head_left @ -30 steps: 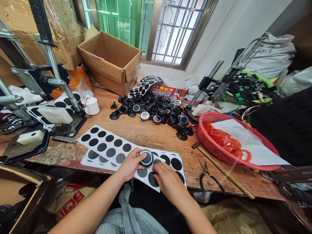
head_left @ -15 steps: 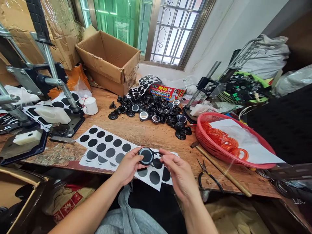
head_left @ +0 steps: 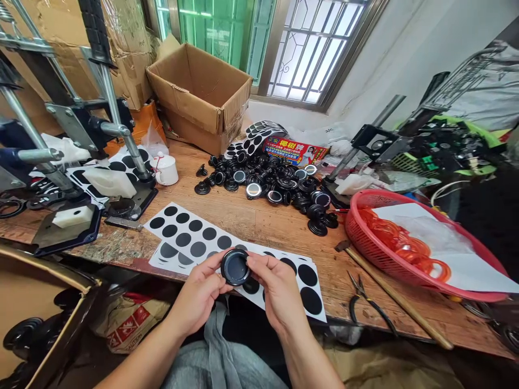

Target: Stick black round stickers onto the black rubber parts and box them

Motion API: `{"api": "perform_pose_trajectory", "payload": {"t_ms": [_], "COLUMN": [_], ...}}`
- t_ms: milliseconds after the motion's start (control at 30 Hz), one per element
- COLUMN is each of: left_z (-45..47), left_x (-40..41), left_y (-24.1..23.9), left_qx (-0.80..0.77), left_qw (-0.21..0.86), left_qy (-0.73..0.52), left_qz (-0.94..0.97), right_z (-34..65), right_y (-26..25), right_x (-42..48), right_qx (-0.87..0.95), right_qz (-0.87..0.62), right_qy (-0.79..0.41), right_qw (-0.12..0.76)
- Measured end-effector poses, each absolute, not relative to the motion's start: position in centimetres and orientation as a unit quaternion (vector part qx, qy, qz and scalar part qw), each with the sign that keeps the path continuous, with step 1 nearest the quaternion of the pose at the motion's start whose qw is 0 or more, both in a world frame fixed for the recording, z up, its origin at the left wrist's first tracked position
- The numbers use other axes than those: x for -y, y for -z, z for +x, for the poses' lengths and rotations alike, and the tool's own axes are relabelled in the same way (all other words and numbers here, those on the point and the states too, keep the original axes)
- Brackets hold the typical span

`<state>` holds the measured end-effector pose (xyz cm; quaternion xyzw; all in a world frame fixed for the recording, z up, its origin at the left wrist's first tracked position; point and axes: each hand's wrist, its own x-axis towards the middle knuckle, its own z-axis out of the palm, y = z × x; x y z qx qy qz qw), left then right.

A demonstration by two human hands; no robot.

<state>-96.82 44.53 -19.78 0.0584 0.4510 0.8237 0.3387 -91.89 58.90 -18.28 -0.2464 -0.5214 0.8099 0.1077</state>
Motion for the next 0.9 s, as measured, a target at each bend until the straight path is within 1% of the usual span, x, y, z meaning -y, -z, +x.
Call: {"api": "perform_pose_trajectory", "payload": {"t_ms": [567,900], "left_z": [-97.14,-97.03], "left_x": [-44.26,-44.07], "left_y": [19.29,19.73], "left_qx": [-0.448,-0.489], "left_qw": [0.336,0.328], "left_qy": [-0.825,-0.805], "left_qz": [0.075,0.07], "right_z": [-92.43,-92.47], "right_y": [18.01,17.97], "right_x": [-58.46,-58.33], "right_qx": [0.527,0.527], "right_qz": [-0.236,-0.244], "right_qy": [-0.808,-0.805], "right_qw": [0.117,0.117]}}
